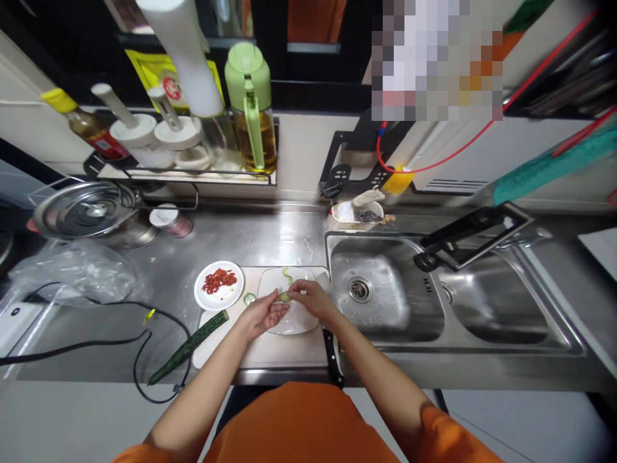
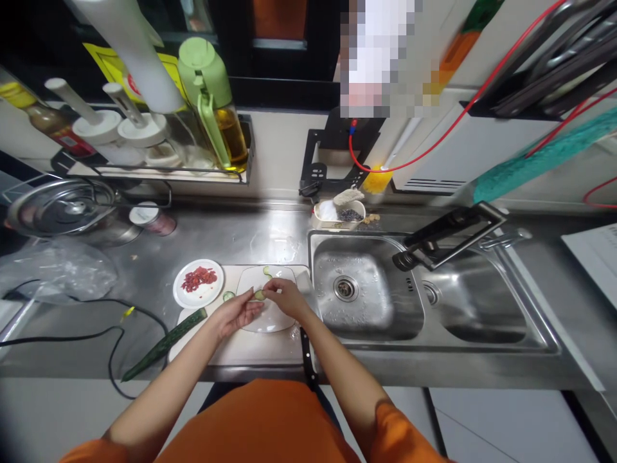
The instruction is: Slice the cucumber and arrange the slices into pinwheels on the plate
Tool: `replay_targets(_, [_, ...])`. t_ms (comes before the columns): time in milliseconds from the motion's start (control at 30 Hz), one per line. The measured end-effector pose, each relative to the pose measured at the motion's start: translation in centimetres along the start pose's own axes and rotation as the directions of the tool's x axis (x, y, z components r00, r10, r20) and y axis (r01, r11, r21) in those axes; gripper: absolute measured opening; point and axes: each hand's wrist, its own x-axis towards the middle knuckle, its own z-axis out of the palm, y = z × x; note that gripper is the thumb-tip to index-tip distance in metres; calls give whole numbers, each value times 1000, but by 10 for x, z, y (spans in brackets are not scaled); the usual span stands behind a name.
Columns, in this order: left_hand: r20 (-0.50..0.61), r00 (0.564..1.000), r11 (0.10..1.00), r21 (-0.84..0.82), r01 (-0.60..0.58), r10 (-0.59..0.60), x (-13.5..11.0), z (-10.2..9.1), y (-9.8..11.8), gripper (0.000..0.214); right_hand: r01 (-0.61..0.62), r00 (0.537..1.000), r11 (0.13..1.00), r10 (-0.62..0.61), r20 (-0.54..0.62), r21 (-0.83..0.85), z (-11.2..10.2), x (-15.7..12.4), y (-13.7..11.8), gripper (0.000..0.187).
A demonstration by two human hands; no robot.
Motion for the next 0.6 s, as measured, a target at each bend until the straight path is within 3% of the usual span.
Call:
replay_targets(100, [89,995,994,-95,52,-43,6,4,0,17,-18,999,1000,19,49,-22,-8,1,2,17])
replay_targets(267, [32,998,991,-128,-42,46,19,6,5,11,-29,998,996,33,55,-84,-19,10,5,12])
replay_targets(433, [-79,970,973,-3,-230,229,30,10,10,25,-59,996,982,70,56,-178,-25,30,8,9])
replay_targets(600, [-139,888,886,230,-402,438,44,13,11,24,-61,995,928,85,51,-369,-29,52,6,10])
